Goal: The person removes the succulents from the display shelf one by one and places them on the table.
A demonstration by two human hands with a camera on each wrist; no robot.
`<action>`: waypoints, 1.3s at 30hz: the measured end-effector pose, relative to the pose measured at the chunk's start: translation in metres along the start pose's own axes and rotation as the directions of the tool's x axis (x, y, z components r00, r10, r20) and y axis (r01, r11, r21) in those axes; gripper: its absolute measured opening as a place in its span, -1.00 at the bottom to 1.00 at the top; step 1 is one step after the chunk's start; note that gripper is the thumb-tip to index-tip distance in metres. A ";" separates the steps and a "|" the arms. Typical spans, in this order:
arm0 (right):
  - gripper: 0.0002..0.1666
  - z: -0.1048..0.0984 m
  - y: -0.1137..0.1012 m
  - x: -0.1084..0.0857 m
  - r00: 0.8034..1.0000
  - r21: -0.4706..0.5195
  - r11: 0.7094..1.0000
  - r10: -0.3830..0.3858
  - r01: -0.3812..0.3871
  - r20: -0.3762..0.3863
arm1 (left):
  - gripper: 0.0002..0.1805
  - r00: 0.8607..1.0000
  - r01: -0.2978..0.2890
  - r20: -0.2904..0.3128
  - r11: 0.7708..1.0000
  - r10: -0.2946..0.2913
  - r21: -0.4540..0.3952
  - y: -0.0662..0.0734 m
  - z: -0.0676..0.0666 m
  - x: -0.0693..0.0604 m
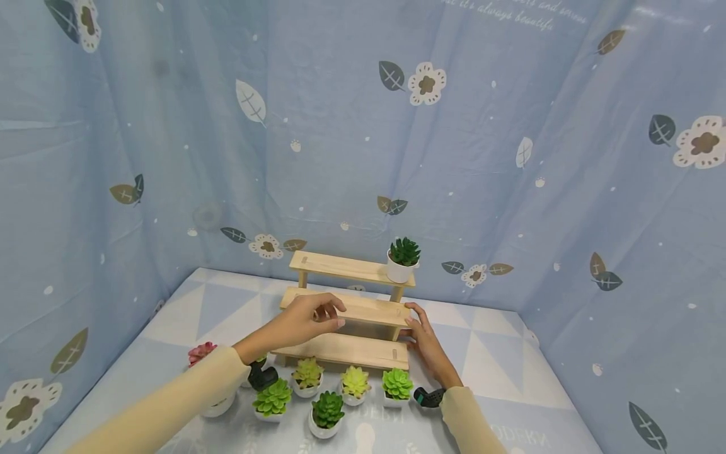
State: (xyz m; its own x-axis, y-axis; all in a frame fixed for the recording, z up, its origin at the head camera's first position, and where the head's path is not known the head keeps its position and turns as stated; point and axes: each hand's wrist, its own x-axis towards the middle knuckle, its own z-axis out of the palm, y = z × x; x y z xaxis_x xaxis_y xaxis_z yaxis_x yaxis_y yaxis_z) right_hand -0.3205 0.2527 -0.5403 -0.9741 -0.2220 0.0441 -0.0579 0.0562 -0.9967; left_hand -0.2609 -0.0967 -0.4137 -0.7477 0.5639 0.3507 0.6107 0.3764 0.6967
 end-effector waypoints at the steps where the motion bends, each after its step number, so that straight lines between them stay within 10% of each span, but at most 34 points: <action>1: -0.25 0.000 0.000 0.000 1.000 0.001 1.000 0.001 -0.001 0.000 | -0.76 1.000 0.008 -0.006 1.000 -0.009 -0.008 -0.001 0.000 0.002; 28: -0.35 0.000 0.000 0.000 1.000 0.012 1.000 0.008 -0.008 0.014 | -0.47 0.982 0.098 -0.145 0.985 -0.119 -0.142 -0.006 0.014 0.081; 39: -0.36 0.000 0.000 0.000 1.000 0.013 1.000 0.001 -0.001 0.012 | -0.49 0.973 0.039 -0.225 0.996 -0.056 -0.080 -0.016 0.031 0.116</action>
State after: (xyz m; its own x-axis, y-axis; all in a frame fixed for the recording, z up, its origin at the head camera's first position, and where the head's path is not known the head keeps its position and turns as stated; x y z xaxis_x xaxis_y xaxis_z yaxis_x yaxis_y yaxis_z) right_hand -0.3204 0.2532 -0.5406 -0.9715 -0.2333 0.0424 -0.0541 0.0440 -0.9976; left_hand -0.3498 -0.0149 -0.4035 -0.8204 0.3618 0.4428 0.5581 0.3384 0.7576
